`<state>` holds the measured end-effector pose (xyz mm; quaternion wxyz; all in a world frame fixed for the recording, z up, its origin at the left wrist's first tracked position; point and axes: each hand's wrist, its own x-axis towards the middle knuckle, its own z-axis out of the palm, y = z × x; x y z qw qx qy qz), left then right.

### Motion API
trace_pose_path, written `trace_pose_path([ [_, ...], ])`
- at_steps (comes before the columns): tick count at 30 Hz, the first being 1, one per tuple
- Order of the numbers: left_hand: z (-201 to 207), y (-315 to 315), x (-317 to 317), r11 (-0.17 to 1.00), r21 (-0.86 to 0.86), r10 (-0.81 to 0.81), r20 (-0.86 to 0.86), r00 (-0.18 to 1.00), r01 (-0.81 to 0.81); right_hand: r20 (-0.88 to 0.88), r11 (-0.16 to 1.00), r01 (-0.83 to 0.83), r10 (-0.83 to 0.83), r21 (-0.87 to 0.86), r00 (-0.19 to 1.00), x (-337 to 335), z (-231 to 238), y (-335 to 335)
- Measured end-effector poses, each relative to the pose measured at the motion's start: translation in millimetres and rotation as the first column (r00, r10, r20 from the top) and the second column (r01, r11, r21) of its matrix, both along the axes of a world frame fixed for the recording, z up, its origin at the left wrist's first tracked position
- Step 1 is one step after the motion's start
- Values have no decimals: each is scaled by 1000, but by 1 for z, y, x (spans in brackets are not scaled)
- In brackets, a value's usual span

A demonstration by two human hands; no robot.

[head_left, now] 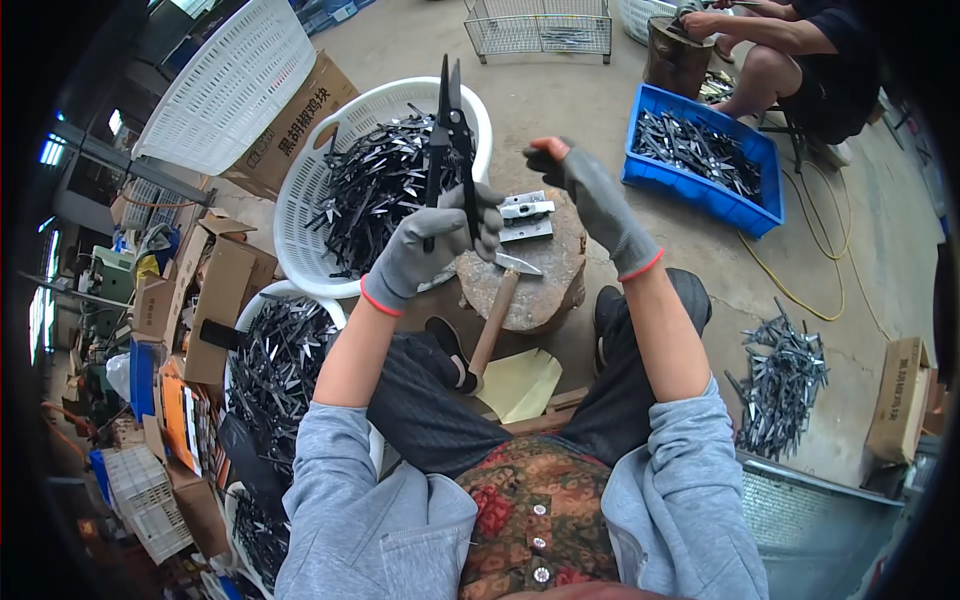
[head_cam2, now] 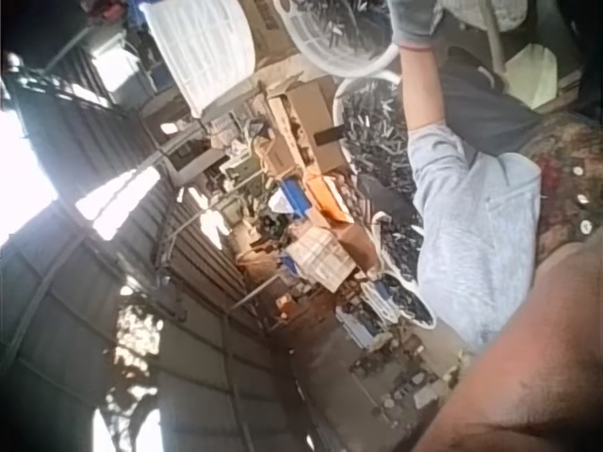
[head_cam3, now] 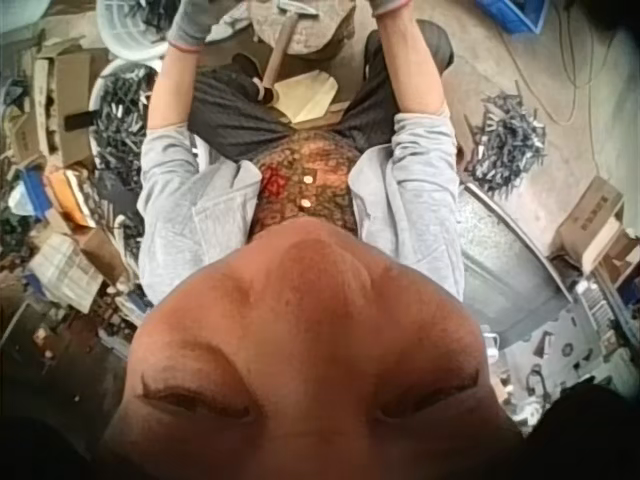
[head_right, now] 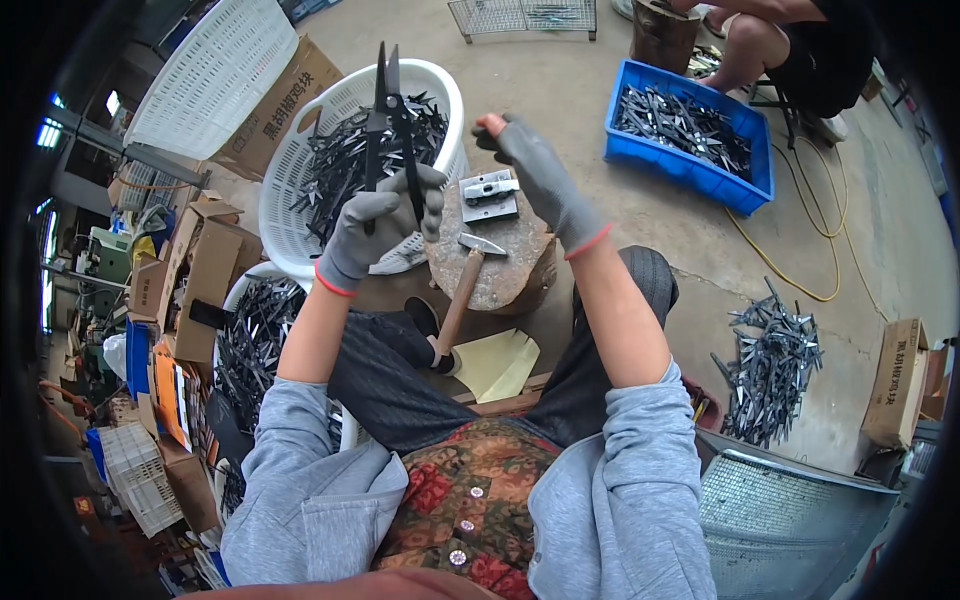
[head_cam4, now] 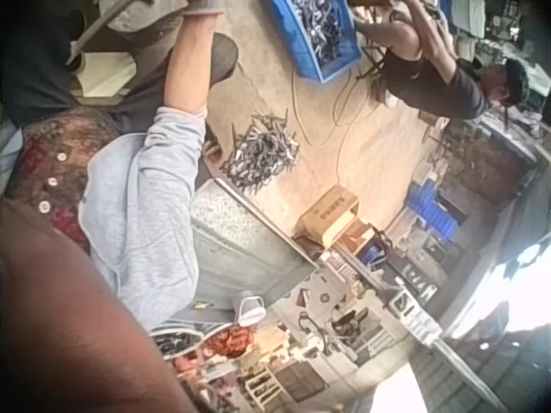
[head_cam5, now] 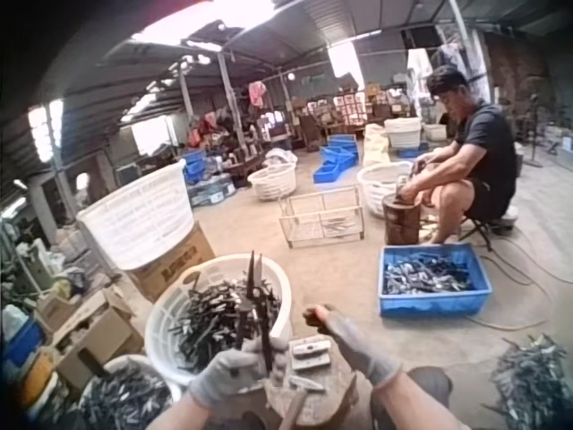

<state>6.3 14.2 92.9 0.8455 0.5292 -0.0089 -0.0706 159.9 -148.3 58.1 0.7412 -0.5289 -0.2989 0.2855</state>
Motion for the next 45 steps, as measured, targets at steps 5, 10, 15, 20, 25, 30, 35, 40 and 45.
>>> trace_pose_path([
  [5,-34,-14,3,832,-322,-394,228,890,451,-207,768,-636,611,-77,764,-40,19,4],
  [10,-43,-4,-2,970,-88,-222,81,972,229,-142,830,-513,547,220,825,-49,22,14],
  [15,-41,15,-1,772,635,182,-192,964,-20,-264,977,-69,122,201,957,-40,5,28],
  [20,-58,9,-5,745,657,265,-136,954,-113,205,895,427,-396,-131,895,-26,-18,46],
  [25,-49,2,-9,826,513,346,-138,928,-232,673,703,700,-458,-127,581,-38,-1,46],
  [30,-48,2,-11,805,562,322,-143,936,-191,726,655,745,-450,-127,520,-34,-8,48],
  [35,-49,0,-11,812,561,288,-143,947,-162,726,651,747,-448,-134,521,-31,-13,49],
  [40,-64,3,-11,757,637,278,-114,954,-145,740,645,745,-416,-170,529,-36,-11,50],
  [45,-71,-11,-2,793,511,330,97,939,-331,275,946,298,-254,-129,927,-39,-39,52],
])
